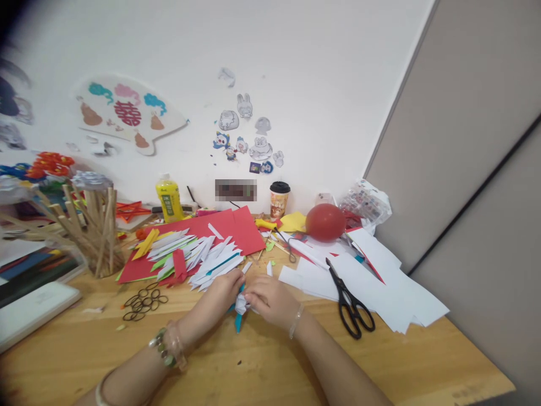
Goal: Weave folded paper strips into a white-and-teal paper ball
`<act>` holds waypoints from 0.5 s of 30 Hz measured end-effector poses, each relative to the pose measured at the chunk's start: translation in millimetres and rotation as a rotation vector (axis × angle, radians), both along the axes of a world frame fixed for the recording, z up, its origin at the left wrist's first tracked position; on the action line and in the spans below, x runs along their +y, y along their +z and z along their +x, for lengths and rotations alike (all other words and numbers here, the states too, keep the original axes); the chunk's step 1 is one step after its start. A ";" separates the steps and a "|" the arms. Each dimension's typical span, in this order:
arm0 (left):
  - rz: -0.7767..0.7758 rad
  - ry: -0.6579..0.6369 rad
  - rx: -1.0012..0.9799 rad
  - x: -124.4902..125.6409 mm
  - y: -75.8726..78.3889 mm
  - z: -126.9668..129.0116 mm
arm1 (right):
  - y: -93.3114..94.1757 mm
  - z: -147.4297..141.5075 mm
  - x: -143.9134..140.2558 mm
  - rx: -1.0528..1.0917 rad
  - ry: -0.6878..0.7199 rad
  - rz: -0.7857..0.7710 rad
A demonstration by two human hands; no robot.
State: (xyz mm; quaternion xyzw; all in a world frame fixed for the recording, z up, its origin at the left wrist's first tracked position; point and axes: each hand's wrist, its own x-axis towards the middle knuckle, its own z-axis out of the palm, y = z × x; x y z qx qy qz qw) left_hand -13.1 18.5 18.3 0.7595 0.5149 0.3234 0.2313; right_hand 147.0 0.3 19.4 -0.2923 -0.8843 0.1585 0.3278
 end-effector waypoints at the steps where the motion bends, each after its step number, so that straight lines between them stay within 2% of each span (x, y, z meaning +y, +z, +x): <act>1: -0.003 -0.007 0.000 -0.8 0.3 0.1 | 0.1 -0.8 -0.3 0.011 -0.019 -0.029; 8: -0.013 -0.051 0.014 -5.7 4.1 -1.1 | -5.6 -5.2 -1.4 0.173 -0.139 -0.202; 15: -0.047 -0.048 0.041 -3.0 2.4 -4.7 | -3.3 -6.4 -3.3 0.060 -0.083 -0.069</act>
